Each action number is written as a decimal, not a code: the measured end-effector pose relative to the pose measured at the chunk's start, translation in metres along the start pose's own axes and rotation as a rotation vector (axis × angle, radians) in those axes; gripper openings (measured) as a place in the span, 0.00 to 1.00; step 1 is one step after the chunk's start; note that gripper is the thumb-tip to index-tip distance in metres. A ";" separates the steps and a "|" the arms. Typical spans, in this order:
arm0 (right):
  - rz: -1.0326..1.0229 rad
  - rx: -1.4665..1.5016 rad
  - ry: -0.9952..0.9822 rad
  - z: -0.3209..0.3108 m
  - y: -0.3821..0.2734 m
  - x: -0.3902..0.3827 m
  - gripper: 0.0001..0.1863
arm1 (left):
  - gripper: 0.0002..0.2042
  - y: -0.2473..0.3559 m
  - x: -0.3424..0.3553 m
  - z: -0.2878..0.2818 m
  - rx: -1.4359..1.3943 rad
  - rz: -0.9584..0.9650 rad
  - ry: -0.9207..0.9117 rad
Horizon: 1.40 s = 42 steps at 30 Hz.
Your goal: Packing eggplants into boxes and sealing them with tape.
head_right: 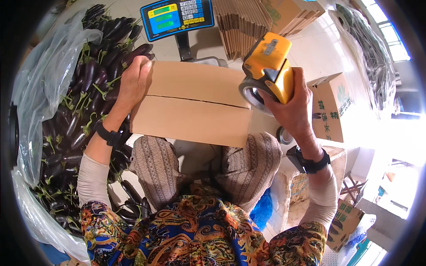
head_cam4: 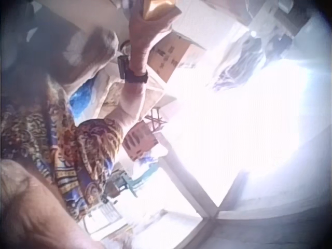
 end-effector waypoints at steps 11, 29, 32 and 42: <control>-0.326 0.045 -0.303 0.071 -0.057 0.012 0.33 | 0.12 -0.002 -0.002 0.004 -0.004 -0.058 0.059; -0.283 -0.021 -0.428 0.074 -0.071 0.005 0.33 | 0.13 0.079 -0.010 -0.040 -1.211 -0.551 -0.509; -0.274 0.003 -0.428 0.073 -0.072 0.006 0.32 | 0.12 0.077 -0.009 -0.034 -1.336 -0.692 -0.524; -0.302 0.001 -0.429 0.077 -0.078 0.006 0.33 | 0.10 0.074 -0.014 -0.031 -1.313 -0.646 -0.426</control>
Point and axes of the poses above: each hand's wrist, its own x-axis towards the middle knuckle, its own z-axis out of the palm, y = z × x, the point moved 1 cm from there along x, towards the middle knuckle, and after that the axes turned 10 degrees about y, right-handed, at the moved point
